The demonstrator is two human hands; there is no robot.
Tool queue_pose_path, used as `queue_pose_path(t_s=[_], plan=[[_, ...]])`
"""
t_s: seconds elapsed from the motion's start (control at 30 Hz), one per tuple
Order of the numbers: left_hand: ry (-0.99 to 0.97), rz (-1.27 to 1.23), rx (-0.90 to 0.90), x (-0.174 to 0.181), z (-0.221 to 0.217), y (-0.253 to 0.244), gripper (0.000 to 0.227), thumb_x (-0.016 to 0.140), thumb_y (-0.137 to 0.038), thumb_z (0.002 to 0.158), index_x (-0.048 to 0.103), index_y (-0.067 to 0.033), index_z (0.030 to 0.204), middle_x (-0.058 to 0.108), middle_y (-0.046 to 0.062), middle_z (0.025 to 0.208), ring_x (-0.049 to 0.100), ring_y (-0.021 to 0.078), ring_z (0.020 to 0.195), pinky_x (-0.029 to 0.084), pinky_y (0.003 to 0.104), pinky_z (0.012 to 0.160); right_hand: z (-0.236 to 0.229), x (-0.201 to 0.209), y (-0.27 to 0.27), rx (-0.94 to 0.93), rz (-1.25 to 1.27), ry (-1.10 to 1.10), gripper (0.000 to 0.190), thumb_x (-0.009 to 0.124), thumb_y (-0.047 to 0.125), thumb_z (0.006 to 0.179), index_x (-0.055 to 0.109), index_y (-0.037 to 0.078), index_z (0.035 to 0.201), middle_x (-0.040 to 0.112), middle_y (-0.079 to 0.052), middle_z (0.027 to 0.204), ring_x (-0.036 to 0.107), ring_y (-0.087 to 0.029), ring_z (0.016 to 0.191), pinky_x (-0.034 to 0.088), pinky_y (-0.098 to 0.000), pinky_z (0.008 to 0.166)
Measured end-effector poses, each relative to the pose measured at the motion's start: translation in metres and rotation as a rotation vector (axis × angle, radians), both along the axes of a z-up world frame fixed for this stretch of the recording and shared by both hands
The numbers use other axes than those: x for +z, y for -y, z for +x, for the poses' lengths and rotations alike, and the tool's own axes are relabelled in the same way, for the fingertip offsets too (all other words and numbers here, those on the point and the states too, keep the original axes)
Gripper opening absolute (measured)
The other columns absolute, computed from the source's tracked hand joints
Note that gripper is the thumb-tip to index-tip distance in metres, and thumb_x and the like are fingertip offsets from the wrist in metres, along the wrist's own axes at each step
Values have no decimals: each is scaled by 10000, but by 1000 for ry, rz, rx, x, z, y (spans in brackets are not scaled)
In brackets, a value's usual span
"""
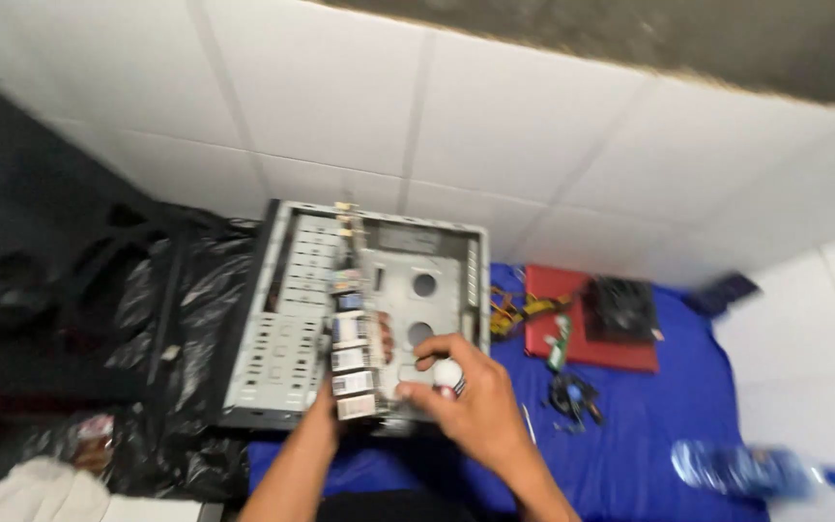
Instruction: The person uses a screwdriver to remove screws from a motherboard inside a computer case. They then lift the motherboard out of the case and place it on a blue cloth. Finally, they remove the power supply unit from the case and set it aside.
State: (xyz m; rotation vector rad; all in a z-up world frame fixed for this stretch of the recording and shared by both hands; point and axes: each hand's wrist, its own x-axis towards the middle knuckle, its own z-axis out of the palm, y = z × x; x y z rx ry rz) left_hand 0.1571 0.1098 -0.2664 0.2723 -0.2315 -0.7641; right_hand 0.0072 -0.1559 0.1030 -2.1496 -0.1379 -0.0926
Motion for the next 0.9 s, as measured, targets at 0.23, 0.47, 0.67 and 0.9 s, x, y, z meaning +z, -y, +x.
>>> queue_pose_path(t_s=[0.23,0.47,0.67,0.9], plan=[[47,-232,-205,-28,28,14,882,829,-510,694,367,-101,1325,444,171,1059,478,374,977,416,539,875,-11,-220,167,-573,-140,-496,503,733,212,899,518,54,1325,643,-318,1293,581,-491,1271,457,-593,1055],[-131,185,145,82,-9,16,486,518,-423,941,430,-61,1253,485,128,989,531,294,883,487,432,745,-34,-379,189,-372,-395,-661,564,825,220,844,624,153,1367,597,-216,1221,625,-443,1250,524,-488,1063],[-217,531,385,125,-44,0,649,523,-563,949,457,-29,1311,523,175,1076,573,298,939,522,451,776,-28,-381,164,-266,-468,-672,583,759,207,895,534,197,1433,629,-197,1275,620,-398,1279,546,-502,1058],[-339,978,582,189,-39,30,862,525,-739,959,493,11,1383,572,232,1184,626,302,1010,567,473,816,-17,-336,163,-375,-324,-580,573,697,298,946,501,172,1469,570,-221,1325,626,-438,1235,556,-536,1020]])
